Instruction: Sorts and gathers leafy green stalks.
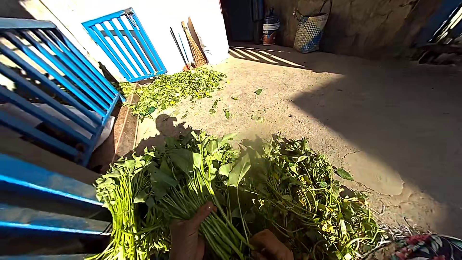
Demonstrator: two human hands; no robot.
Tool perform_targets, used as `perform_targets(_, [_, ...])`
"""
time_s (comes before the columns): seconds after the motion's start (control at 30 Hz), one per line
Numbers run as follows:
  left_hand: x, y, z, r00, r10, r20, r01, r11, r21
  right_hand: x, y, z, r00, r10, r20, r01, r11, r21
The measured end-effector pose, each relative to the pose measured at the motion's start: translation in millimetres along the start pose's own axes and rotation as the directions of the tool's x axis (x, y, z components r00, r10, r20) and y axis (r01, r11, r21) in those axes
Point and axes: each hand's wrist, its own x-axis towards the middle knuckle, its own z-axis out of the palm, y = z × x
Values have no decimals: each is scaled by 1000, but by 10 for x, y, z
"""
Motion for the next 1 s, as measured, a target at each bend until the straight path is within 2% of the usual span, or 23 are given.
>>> perform_targets(0.23, [-88, 84, 46, 995, 92, -24, -92, 996, -4, -19, 44, 39, 988, -149, -45, 133, 959, -249])
perform_targets(0.43, [-124, 38, 54, 998, 66, 24, -67, 998, 2, -31, 6, 21, 989, -142, -31, 125, 940, -316])
perform_targets(0.5, [-130, 60, 65, 998, 62, 31, -62, 998, 4, -5, -103, -20, 990, -134, -48, 105, 914, -391])
perform_targets(0.53, [-127, 74, 65, 998, 61, 35, -61, 998, 5, 36, -178, -40, 981, -175, -85, 119, 886, -448])
perform_targets(0.6, [-119, 84, 53, 997, 64, 46, -64, 998, 0, 204, -342, -74, 930, -339, -144, 210, 809, -549])
perform_targets(0.67, [-119, 79, 41, 995, 60, 80, -60, 998, -4, 519, -461, -73, 830, -542, -130, 355, 694, -627])
perform_targets(0.73, [-128, 91, 51, 992, 49, 119, -49, 999, -7, 930, -579, -27, 731, -674, -106, 443, 587, -677])
perform_targets(0.77, [-132, 100, 52, 989, 40, 145, -38, 999, -11, 1111, -643, -11, 720, -689, -81, 445, 548, -708])
perform_targets(0.83, [-144, 112, 36, 978, 5, 209, -1, 1000, -20, 1387, -722, -13, 744, -668, -14, 435, 500, -749])
perform_targets(1.0, [-134, 111, -35, 944, -97, 315, 101, 995, 4, 1665, -743, -63, 732, -680, 37, 475, 470, -744])
